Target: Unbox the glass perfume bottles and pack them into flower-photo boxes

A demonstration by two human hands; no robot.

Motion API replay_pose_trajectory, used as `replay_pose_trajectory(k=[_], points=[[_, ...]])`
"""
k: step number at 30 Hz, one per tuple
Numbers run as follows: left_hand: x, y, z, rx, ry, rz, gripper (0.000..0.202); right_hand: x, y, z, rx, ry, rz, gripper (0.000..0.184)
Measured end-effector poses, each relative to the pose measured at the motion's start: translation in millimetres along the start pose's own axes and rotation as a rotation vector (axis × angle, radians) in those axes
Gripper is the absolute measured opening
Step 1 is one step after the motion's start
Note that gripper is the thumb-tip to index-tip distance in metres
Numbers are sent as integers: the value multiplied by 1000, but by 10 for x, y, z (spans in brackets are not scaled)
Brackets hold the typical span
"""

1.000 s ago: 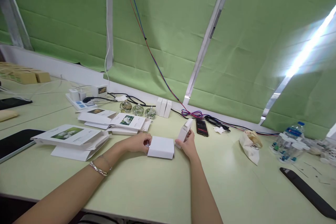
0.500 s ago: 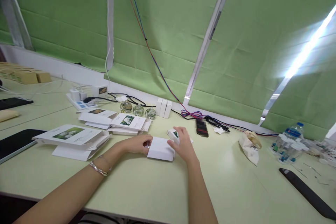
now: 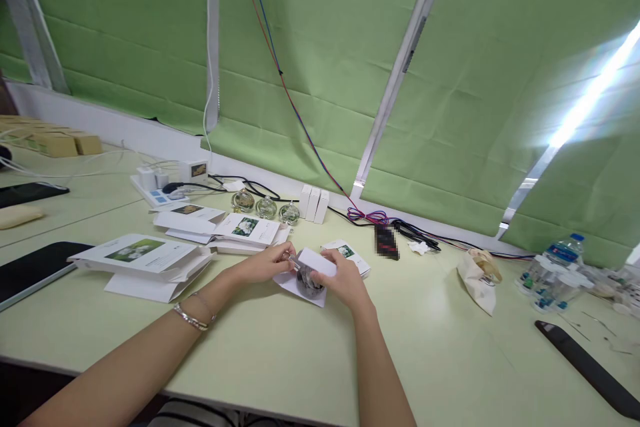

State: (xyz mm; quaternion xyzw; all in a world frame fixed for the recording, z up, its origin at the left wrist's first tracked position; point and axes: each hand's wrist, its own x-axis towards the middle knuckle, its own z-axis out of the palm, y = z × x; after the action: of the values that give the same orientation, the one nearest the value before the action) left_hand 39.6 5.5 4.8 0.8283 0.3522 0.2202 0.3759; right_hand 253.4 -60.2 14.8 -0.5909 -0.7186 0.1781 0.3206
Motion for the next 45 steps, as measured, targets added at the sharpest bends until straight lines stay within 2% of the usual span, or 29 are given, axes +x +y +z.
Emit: replay_pose_trajectory(k=[3, 5, 11, 14, 18, 21, 22, 24, 26, 28, 31, 34, 36, 38, 42, 45], points=[[-17, 51, -1, -45, 16, 20, 18, 18, 33, -30, -21, 214, 46, 33], [-24, 83, 8, -53, 12, 30, 19, 34, 60, -35, -50, 286, 86, 32], [-4, 77, 61, 29, -30, 5, 27, 80, 124, 27, -102, 356, 188, 25], [5, 41, 65, 95, -58, -7, 38, 96, 147, 86, -121, 357, 213, 22], [24, 8, 63, 139, -92, 2, 45, 73, 94, 109, -166, 381, 139, 27], [32, 1, 62, 152, -101, 5, 41, 9, -37, 89, -191, 482, -71, 34], [32, -1, 61, 155, -99, 5, 40, -18, -92, 85, -178, 474, -157, 32], [29, -7, 58, 161, -89, 6, 39, -72, -203, 92, -146, 320, -301, 25], [25, -19, 53, 166, -77, 3, 37, -115, -304, 113, -163, 99, -370, 17], [21, -30, 44, 165, -74, -5, 33, -145, -381, 138, -218, -7, -396, 15], [12, -35, 23, 150, -93, -27, 29, -180, -430, 173, -296, -78, -331, 24], [-5, -21, -2, 128, -122, -50, 32, -214, -400, 210, -387, -256, -135, 50], [-21, -1, -21, 119, -126, -53, 34, -231, -361, 231, -407, -329, -38, 64], [-37, 31, -48, 104, -110, -35, 33, -239, -334, 241, -386, -343, -20, 65], [-57, 102, -117, 35, -46, 45, 31, -221, -351, 232, -220, -279, -88, 54], [-53, 126, -140, -17, 62, 114, 28, -189, -384, 253, -50, -201, -147, 55]])
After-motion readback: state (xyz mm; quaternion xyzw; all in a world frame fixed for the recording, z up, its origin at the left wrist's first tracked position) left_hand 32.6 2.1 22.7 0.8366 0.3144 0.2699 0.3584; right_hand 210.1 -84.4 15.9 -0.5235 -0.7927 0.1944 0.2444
